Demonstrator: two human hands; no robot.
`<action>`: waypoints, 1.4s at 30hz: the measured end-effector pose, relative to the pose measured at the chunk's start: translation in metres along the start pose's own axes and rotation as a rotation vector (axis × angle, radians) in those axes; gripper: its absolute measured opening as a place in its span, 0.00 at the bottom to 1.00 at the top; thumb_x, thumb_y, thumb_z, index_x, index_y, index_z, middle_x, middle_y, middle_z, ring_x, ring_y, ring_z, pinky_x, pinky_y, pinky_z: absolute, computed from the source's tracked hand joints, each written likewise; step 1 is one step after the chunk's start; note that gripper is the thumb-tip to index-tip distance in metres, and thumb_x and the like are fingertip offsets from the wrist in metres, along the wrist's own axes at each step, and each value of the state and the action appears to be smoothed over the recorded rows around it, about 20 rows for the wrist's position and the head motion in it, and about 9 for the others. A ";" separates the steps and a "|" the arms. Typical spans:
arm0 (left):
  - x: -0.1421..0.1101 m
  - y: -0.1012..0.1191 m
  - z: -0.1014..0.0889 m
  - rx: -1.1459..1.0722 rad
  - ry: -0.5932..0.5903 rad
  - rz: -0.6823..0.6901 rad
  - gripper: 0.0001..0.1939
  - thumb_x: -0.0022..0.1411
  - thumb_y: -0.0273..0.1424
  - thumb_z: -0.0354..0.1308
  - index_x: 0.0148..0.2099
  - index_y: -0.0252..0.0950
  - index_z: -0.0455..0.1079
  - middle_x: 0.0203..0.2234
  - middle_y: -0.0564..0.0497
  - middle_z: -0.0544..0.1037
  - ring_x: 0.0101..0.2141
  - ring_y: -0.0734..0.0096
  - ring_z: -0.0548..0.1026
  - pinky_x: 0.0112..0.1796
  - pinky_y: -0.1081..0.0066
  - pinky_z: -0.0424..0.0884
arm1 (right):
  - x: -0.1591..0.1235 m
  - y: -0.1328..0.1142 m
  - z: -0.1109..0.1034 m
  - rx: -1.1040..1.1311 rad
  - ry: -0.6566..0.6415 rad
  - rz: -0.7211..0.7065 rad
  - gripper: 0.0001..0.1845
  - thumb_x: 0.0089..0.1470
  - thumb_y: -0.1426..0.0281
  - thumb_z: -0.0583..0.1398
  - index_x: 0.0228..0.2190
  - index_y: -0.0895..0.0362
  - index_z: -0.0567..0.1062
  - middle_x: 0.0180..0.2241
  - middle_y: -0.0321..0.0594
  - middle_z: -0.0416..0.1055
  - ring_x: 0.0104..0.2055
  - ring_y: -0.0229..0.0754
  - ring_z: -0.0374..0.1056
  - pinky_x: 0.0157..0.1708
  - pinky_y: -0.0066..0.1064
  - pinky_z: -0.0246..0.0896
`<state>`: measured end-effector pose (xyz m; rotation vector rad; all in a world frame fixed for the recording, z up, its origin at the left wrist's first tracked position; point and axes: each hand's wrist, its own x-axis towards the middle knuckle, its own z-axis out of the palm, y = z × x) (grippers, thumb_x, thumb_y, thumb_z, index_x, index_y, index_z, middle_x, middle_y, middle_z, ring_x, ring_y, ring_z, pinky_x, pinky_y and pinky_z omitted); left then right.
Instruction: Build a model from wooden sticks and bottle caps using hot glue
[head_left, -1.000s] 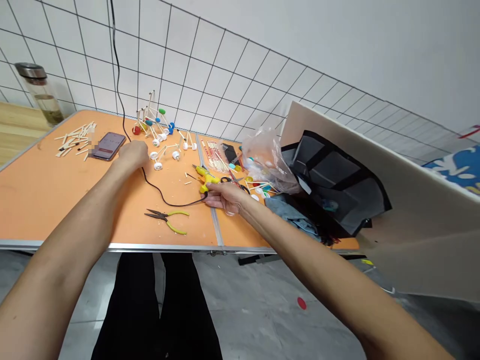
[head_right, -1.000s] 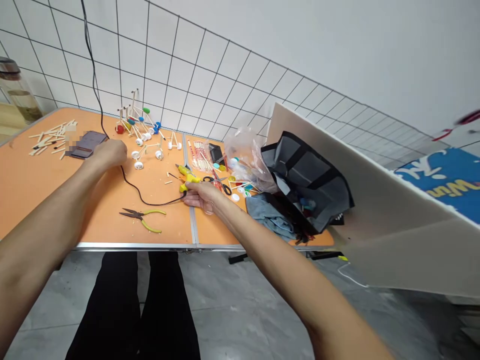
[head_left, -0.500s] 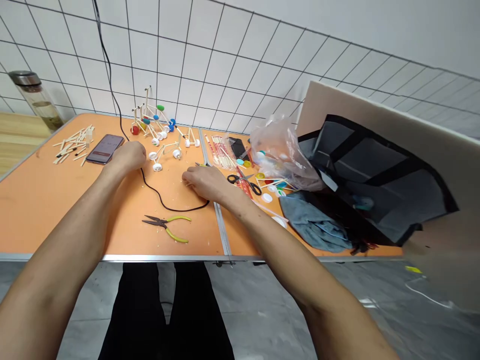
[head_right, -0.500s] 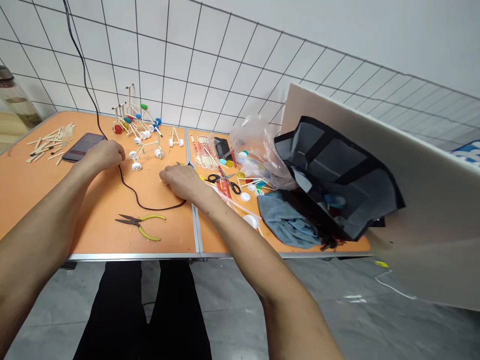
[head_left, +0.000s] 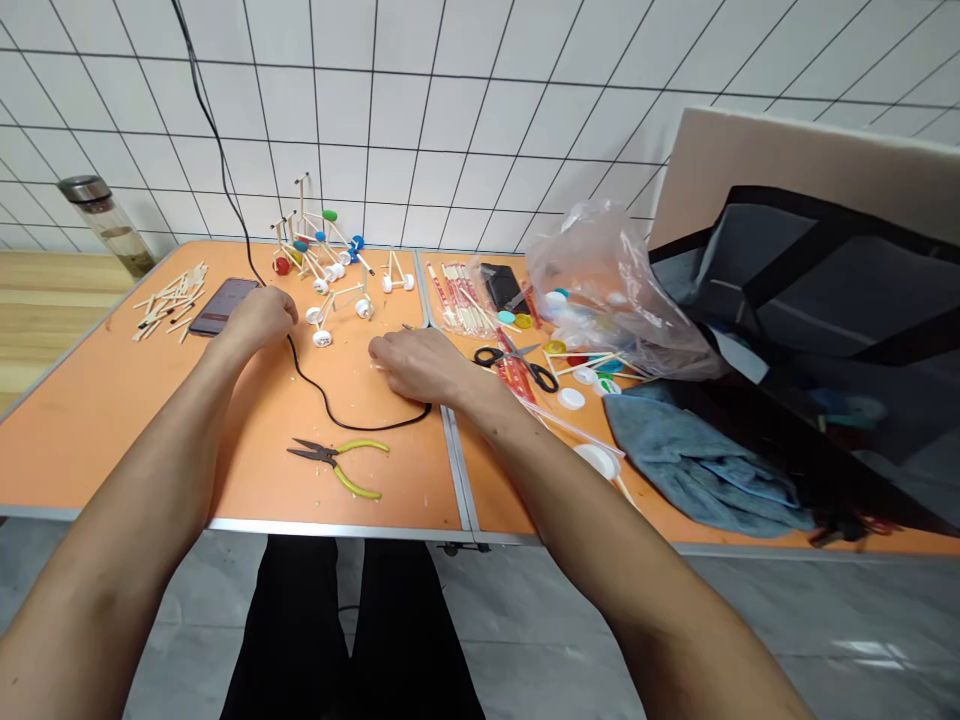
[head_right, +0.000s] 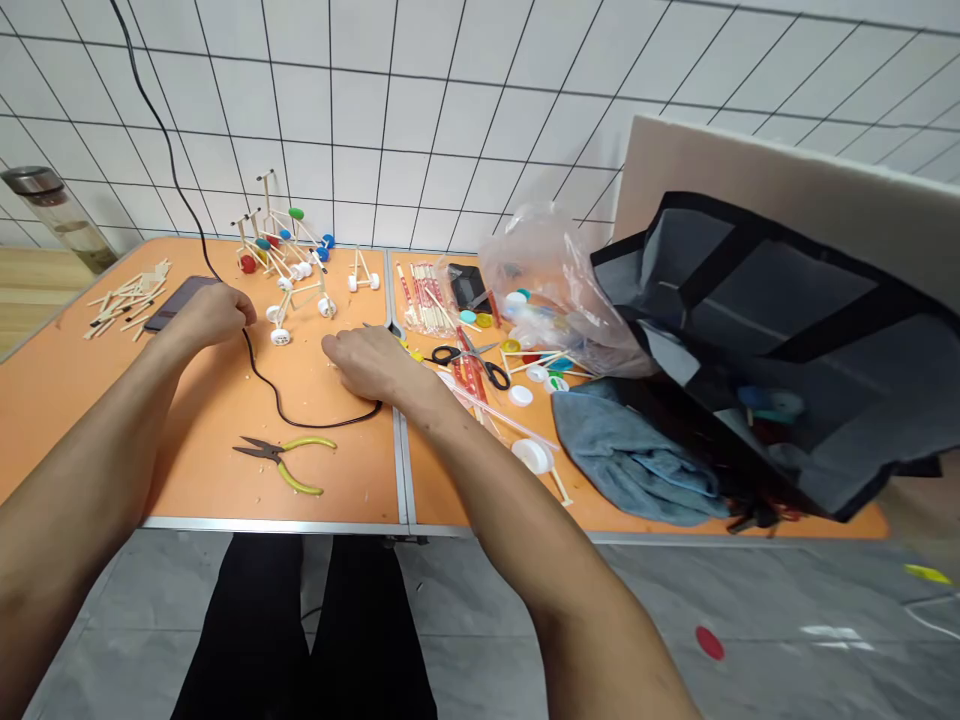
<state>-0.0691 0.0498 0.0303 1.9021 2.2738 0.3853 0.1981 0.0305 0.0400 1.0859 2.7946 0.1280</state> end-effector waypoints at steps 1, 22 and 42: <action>-0.001 0.000 -0.001 -0.015 0.003 -0.001 0.15 0.51 0.23 0.60 0.35 0.43 0.87 0.36 0.43 0.90 0.42 0.51 0.87 0.42 0.65 0.79 | -0.001 0.000 0.000 0.002 0.016 0.000 0.17 0.69 0.79 0.55 0.53 0.59 0.80 0.51 0.57 0.85 0.51 0.56 0.79 0.42 0.40 0.60; -0.037 0.042 -0.023 -0.149 0.523 0.180 0.20 0.68 0.26 0.50 0.50 0.42 0.83 0.48 0.45 0.87 0.51 0.55 0.83 0.54 0.61 0.76 | -0.008 -0.014 0.001 0.224 0.231 0.141 0.19 0.78 0.70 0.49 0.57 0.57 0.75 0.52 0.53 0.83 0.48 0.54 0.77 0.41 0.39 0.60; -0.063 0.083 0.011 -0.334 0.145 0.491 0.21 0.67 0.23 0.52 0.54 0.40 0.81 0.36 0.49 0.87 0.38 0.61 0.85 0.45 0.65 0.77 | 0.002 0.017 0.021 0.534 0.623 0.007 0.15 0.73 0.74 0.51 0.47 0.55 0.78 0.48 0.49 0.81 0.50 0.50 0.73 0.51 0.39 0.64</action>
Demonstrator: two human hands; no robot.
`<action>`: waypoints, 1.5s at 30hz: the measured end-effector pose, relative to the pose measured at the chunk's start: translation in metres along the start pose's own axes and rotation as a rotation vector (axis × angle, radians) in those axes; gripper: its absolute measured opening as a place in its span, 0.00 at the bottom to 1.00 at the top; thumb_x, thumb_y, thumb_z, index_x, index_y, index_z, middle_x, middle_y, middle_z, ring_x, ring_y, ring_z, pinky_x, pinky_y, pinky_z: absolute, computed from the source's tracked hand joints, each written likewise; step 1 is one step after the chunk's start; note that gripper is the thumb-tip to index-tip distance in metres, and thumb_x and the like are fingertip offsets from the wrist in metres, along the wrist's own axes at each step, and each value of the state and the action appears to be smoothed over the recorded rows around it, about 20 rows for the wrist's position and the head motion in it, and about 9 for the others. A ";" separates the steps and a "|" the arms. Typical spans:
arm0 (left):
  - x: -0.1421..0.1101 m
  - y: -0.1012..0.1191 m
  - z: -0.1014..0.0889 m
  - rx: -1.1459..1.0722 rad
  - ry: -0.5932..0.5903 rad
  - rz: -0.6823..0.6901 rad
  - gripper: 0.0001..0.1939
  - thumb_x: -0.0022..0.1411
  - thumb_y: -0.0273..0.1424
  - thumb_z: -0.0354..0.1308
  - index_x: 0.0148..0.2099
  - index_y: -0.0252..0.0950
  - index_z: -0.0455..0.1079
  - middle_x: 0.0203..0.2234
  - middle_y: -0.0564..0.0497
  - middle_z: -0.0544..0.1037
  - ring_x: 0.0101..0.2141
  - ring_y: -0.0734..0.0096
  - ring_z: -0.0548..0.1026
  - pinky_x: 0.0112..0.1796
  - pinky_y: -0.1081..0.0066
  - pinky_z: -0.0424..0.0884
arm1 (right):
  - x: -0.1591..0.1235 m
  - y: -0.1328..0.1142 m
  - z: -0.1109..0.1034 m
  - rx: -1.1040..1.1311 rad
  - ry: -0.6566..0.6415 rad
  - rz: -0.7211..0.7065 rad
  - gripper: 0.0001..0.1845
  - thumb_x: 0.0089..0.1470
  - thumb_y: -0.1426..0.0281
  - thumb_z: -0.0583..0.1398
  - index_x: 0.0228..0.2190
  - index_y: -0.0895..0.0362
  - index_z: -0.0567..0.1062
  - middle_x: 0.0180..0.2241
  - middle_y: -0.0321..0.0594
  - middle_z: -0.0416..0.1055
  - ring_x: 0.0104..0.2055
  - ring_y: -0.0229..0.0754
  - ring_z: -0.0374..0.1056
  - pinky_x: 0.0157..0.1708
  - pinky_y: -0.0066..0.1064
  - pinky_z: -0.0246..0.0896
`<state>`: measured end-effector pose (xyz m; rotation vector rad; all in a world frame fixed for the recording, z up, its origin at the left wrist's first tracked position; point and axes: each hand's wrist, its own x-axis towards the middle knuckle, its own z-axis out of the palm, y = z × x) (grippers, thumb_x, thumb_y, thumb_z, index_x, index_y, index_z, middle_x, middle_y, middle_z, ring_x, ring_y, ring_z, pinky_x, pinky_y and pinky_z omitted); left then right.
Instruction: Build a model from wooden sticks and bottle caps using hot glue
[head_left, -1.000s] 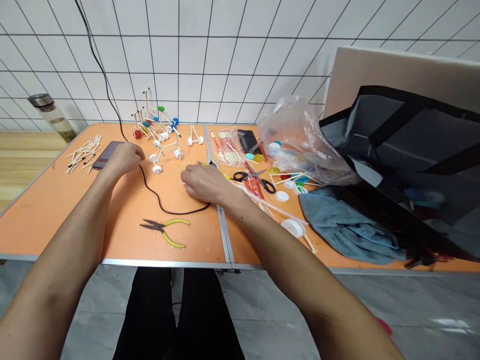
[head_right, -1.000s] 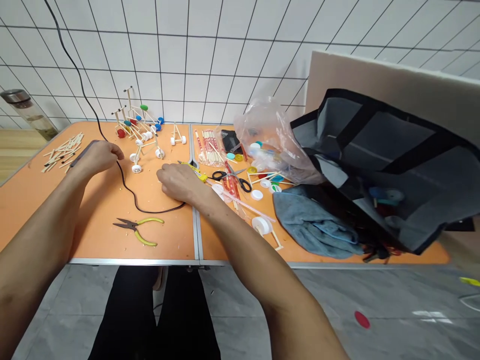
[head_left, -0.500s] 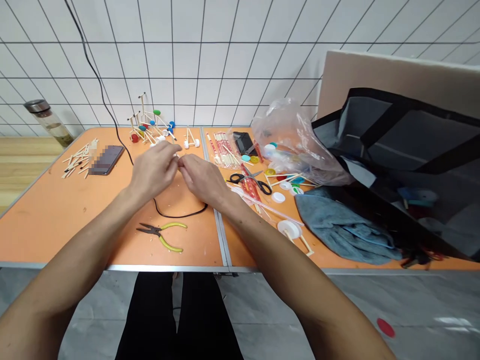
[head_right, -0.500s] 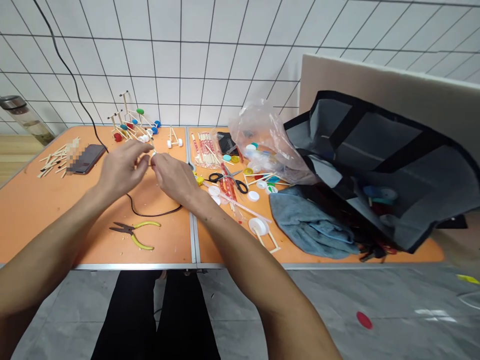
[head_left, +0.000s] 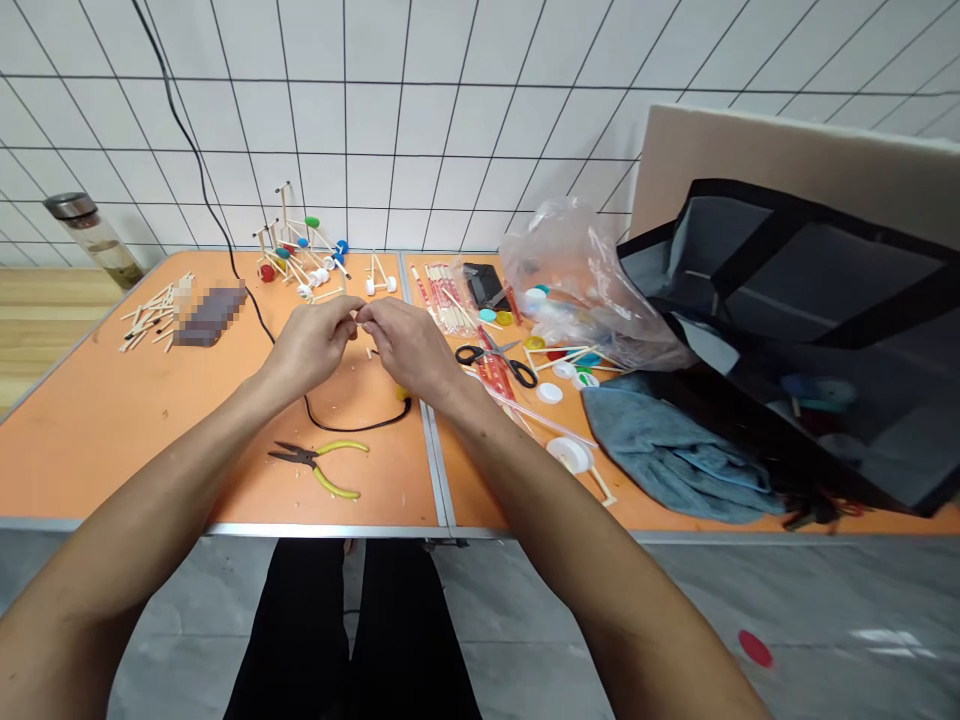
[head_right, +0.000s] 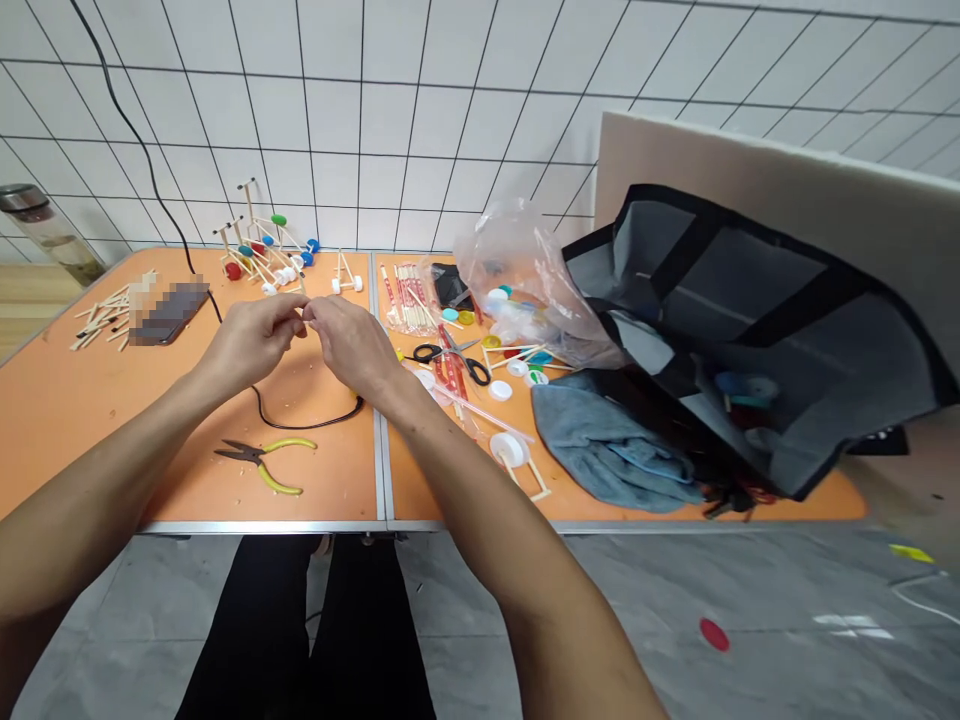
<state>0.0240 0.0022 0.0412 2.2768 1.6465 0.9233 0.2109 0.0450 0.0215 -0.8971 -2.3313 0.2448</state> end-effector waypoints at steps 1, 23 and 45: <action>0.000 -0.001 0.000 -0.023 -0.003 -0.018 0.22 0.66 0.23 0.52 0.55 0.40 0.81 0.35 0.50 0.87 0.37 0.62 0.85 0.46 0.64 0.77 | 0.001 0.003 -0.002 0.001 0.004 0.009 0.15 0.72 0.75 0.52 0.46 0.55 0.78 0.48 0.48 0.81 0.50 0.50 0.74 0.52 0.39 0.65; 0.003 0.018 0.009 -0.793 0.033 -0.275 0.08 0.63 0.18 0.59 0.38 0.37 0.73 0.24 0.54 0.82 0.18 0.76 0.73 0.21 0.76 0.68 | 0.003 -0.003 -0.021 0.656 -0.028 0.220 0.05 0.59 0.66 0.64 0.33 0.54 0.75 0.30 0.35 0.77 0.30 0.37 0.67 0.33 0.29 0.62; 0.001 0.038 0.030 -0.771 -0.133 -0.506 0.20 0.77 0.20 0.54 0.30 0.41 0.62 0.17 0.60 0.75 0.16 0.78 0.67 0.24 0.75 0.63 | -0.003 0.004 -0.023 0.694 -0.062 0.454 0.22 0.52 0.50 0.71 0.27 0.52 0.72 0.23 0.30 0.67 0.24 0.35 0.59 0.26 0.30 0.56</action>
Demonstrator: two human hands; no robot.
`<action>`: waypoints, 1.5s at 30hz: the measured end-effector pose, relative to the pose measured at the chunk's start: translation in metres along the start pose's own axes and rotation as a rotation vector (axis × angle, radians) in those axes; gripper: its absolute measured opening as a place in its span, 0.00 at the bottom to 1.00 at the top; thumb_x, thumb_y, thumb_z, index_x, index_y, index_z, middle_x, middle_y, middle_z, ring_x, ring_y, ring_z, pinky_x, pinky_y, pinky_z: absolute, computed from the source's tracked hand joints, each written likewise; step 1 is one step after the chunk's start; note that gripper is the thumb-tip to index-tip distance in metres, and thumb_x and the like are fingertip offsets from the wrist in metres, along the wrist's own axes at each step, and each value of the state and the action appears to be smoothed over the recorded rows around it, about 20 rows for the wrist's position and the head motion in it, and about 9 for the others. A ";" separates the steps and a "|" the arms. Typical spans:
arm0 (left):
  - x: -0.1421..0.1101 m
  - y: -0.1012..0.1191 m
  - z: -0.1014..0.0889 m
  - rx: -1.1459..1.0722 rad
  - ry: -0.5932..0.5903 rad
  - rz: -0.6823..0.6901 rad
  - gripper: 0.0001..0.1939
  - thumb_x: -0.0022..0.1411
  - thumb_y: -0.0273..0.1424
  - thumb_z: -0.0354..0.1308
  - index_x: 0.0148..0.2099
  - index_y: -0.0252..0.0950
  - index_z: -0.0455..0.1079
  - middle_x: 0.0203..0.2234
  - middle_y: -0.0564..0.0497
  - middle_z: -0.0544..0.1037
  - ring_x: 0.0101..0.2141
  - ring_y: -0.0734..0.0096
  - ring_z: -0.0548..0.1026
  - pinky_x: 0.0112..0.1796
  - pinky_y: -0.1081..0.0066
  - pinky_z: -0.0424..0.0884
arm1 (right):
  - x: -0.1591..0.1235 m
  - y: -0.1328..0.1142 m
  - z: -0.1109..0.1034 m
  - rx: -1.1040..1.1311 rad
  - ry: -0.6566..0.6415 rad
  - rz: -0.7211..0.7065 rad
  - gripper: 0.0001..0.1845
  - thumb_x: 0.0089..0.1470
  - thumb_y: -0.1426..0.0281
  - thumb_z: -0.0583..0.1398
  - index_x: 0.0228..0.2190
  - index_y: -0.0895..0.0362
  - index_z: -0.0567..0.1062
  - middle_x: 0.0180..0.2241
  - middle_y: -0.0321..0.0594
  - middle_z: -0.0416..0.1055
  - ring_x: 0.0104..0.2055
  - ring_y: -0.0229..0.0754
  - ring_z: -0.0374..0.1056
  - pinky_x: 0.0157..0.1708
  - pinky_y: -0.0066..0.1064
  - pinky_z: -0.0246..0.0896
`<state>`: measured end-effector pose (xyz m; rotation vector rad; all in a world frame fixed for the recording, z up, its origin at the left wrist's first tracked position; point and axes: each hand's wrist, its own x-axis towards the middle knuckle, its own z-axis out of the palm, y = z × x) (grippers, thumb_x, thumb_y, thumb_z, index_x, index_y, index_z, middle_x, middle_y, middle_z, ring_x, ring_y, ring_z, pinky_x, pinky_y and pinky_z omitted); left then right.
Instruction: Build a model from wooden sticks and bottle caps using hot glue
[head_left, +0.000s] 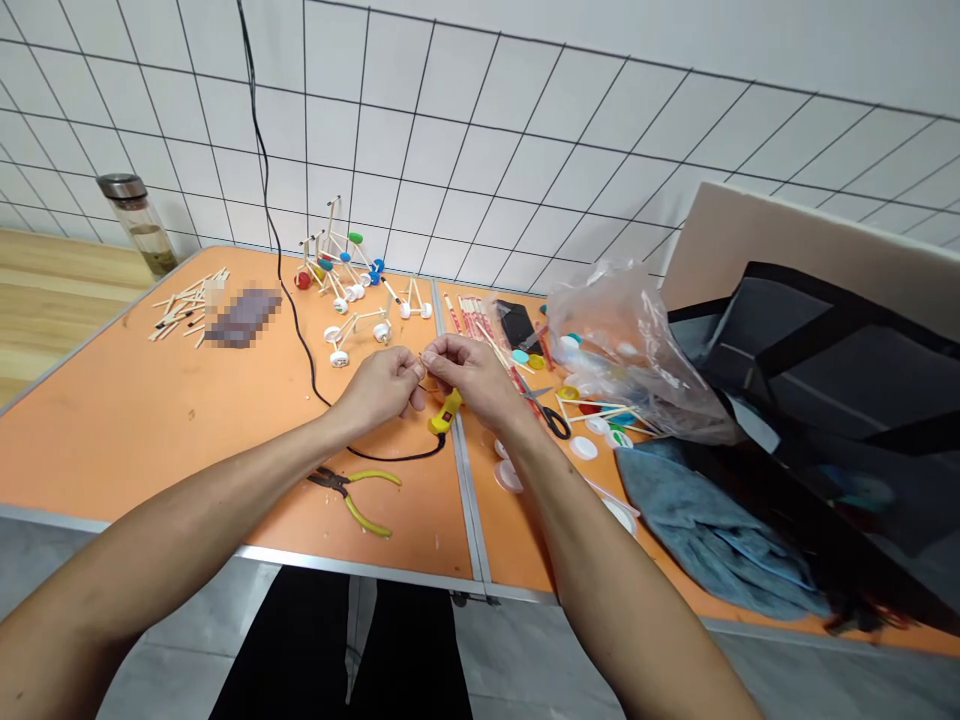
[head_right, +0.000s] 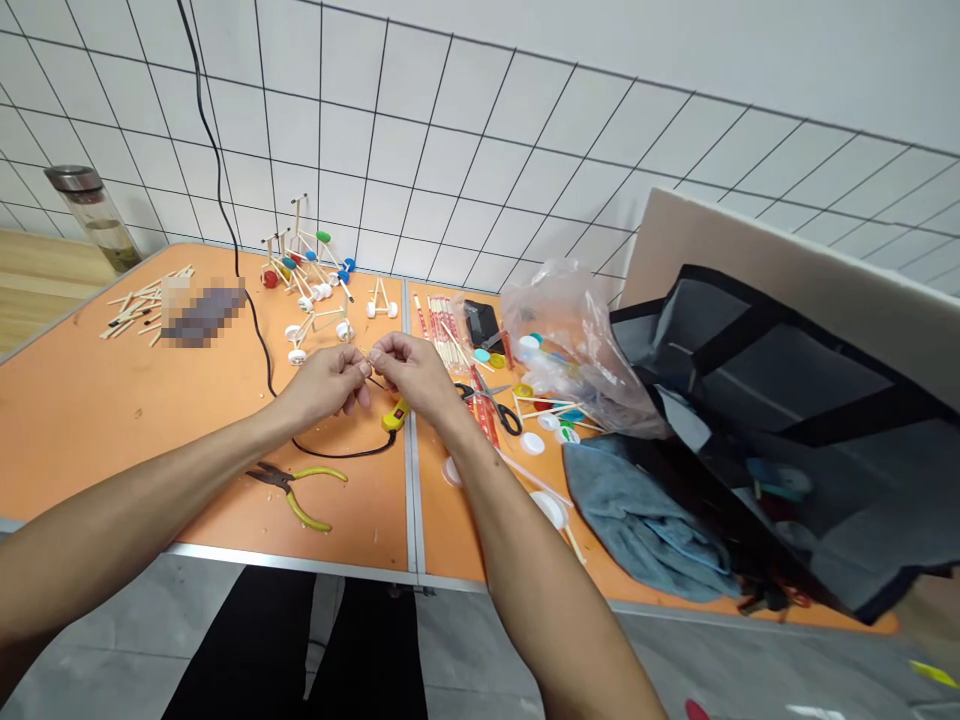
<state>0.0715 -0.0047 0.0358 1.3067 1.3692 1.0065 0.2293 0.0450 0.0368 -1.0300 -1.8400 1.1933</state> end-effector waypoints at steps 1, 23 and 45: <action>0.000 0.000 0.000 0.002 -0.003 -0.005 0.21 0.77 0.20 0.53 0.30 0.41 0.62 0.16 0.60 0.75 0.16 0.78 0.67 0.24 0.74 0.63 | 0.000 0.001 0.000 -0.008 0.009 0.002 0.22 0.52 0.50 0.70 0.27 0.52 0.72 0.22 0.30 0.66 0.24 0.36 0.59 0.26 0.30 0.56; 0.002 -0.006 0.001 -0.035 -0.042 0.034 0.21 0.76 0.24 0.55 0.27 0.40 0.63 0.15 0.58 0.73 0.15 0.79 0.63 0.23 0.75 0.59 | 0.000 0.007 0.010 -0.069 0.107 0.008 0.23 0.61 0.50 0.65 0.24 0.52 0.69 0.21 0.32 0.67 0.24 0.37 0.60 0.26 0.31 0.54; 0.034 -0.024 -0.070 0.658 0.614 0.659 0.11 0.67 0.27 0.57 0.41 0.44 0.81 0.49 0.48 0.87 0.54 0.51 0.78 0.59 0.50 0.72 | 0.002 0.011 0.012 -0.010 0.195 -0.053 0.19 0.60 0.56 0.68 0.27 0.52 0.69 0.24 0.31 0.67 0.26 0.36 0.62 0.28 0.29 0.57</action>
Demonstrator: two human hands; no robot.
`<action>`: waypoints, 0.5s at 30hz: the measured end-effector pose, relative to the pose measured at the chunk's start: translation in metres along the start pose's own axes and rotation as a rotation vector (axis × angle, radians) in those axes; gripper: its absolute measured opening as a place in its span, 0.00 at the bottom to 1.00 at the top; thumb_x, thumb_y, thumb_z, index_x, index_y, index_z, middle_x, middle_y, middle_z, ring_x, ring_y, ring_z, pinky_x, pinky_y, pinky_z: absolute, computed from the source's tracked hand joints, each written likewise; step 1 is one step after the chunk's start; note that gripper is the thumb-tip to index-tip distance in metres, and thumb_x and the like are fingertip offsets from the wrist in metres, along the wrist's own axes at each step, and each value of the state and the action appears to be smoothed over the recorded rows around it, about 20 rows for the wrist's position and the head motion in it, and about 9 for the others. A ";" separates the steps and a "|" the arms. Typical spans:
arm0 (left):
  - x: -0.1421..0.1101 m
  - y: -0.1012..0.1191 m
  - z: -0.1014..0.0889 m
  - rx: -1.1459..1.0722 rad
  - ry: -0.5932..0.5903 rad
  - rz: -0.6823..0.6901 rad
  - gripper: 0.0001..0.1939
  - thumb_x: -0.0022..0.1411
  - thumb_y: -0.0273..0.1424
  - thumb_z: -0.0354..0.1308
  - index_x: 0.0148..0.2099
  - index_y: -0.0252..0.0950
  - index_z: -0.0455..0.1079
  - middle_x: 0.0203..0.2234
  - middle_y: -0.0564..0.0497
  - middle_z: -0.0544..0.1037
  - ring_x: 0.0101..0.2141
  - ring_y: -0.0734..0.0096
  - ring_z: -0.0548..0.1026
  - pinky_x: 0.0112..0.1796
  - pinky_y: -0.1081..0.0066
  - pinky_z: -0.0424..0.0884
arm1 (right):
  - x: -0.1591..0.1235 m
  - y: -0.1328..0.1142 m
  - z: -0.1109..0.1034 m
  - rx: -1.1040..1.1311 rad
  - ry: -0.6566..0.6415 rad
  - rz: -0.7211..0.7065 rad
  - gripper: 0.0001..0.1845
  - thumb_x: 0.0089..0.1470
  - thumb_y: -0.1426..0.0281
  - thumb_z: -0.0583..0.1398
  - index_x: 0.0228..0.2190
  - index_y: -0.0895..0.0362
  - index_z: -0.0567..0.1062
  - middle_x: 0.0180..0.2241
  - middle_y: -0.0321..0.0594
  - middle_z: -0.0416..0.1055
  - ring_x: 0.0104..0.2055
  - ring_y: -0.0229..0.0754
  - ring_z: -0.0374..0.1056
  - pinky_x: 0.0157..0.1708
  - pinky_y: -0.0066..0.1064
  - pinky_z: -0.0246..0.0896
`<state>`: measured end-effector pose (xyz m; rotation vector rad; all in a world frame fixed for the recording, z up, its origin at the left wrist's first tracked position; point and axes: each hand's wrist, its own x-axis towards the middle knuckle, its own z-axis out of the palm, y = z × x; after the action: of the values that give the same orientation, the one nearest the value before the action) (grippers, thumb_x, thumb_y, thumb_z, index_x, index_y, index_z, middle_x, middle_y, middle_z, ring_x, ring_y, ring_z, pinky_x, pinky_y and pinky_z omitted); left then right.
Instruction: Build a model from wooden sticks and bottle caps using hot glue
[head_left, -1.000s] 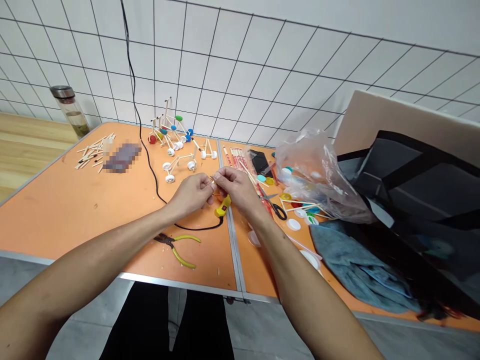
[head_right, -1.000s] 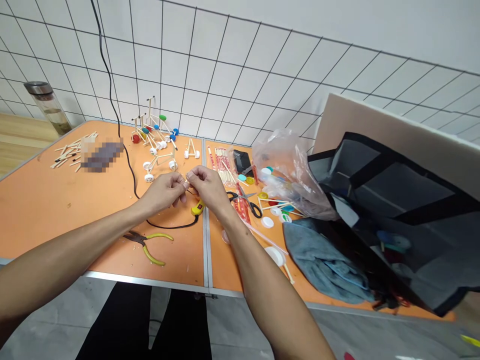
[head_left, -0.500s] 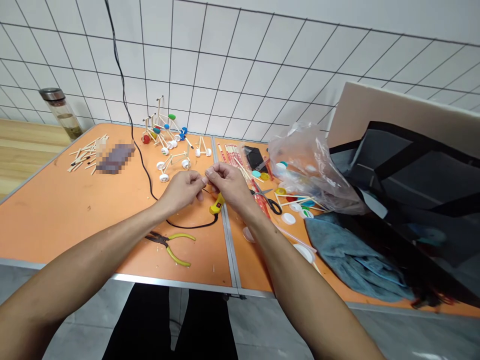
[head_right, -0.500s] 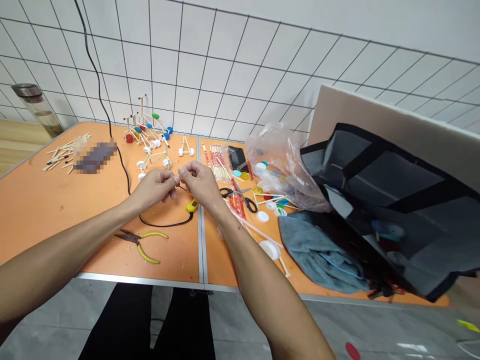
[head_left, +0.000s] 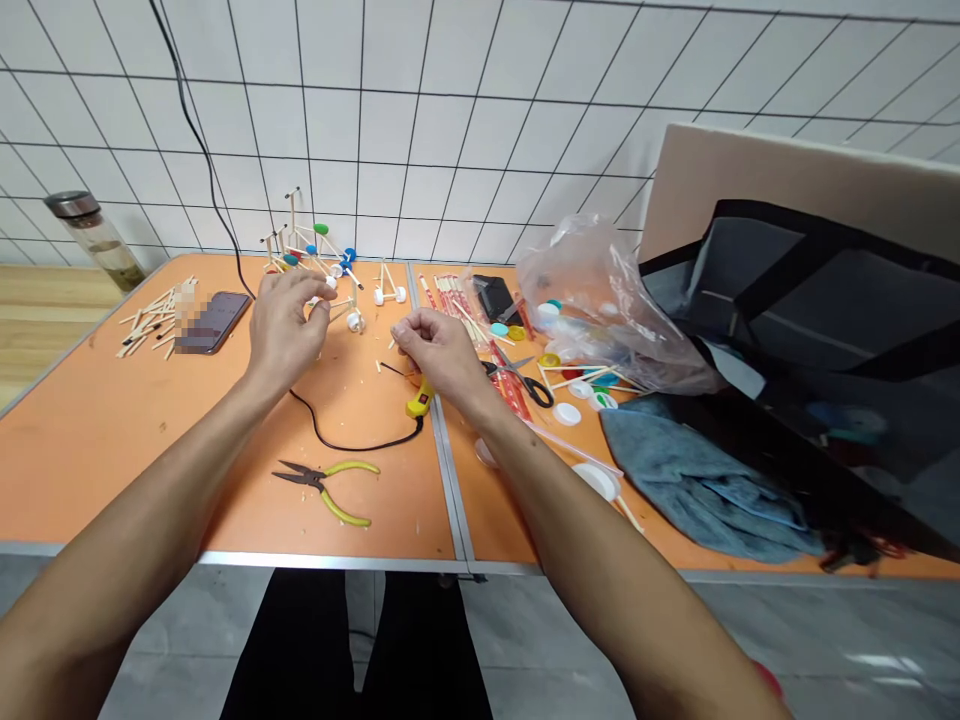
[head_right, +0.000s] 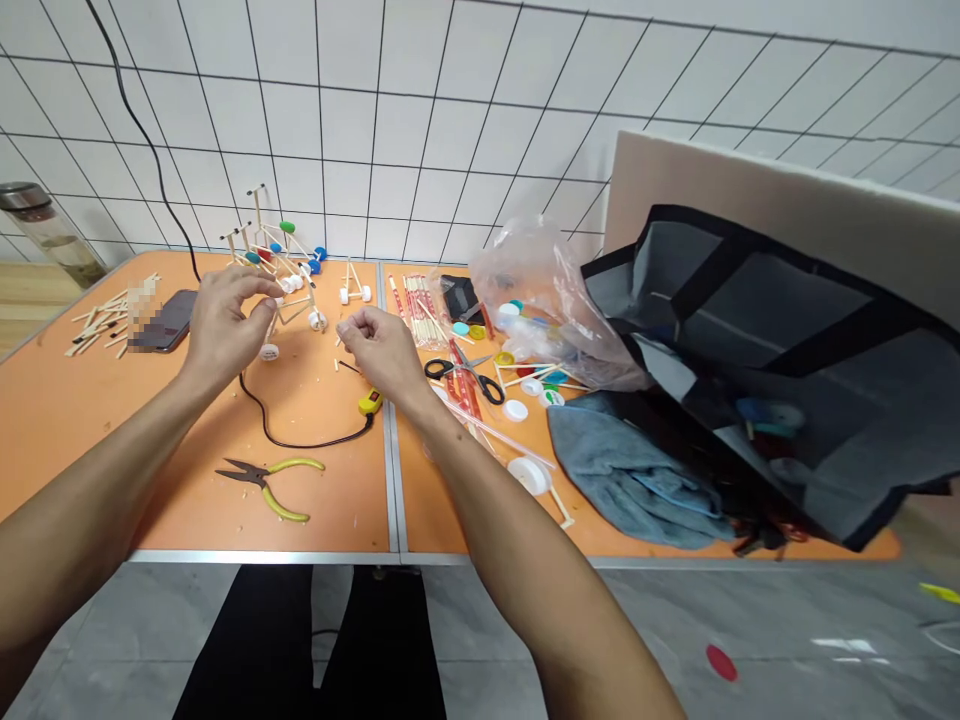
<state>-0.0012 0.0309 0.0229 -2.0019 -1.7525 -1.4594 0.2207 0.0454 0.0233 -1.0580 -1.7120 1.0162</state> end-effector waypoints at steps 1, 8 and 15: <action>0.000 -0.004 0.002 0.034 -0.014 0.036 0.12 0.66 0.26 0.57 0.41 0.45 0.81 0.52 0.48 0.87 0.56 0.49 0.77 0.61 0.46 0.71 | 0.000 0.000 0.000 -0.004 0.000 -0.004 0.19 0.60 0.56 0.68 0.27 0.52 0.68 0.24 0.31 0.67 0.26 0.36 0.61 0.28 0.29 0.56; -0.012 -0.010 0.018 0.148 -0.127 0.149 0.17 0.64 0.22 0.56 0.44 0.45 0.84 0.62 0.46 0.84 0.64 0.42 0.73 0.63 0.38 0.70 | 0.000 -0.002 -0.001 -0.011 -0.005 -0.033 0.19 0.59 0.53 0.67 0.28 0.51 0.69 0.24 0.31 0.66 0.27 0.37 0.61 0.28 0.29 0.56; -0.012 -0.007 0.016 0.161 -0.190 0.177 0.19 0.66 0.22 0.56 0.44 0.46 0.85 0.59 0.47 0.86 0.66 0.41 0.72 0.63 0.37 0.69 | -0.001 -0.002 0.000 -0.013 -0.004 -0.029 0.20 0.59 0.52 0.67 0.27 0.51 0.69 0.24 0.32 0.67 0.26 0.37 0.61 0.27 0.29 0.54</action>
<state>0.0034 0.0344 0.0026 -2.2053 -1.6480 -1.0724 0.2209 0.0442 0.0249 -1.0366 -1.7347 0.9912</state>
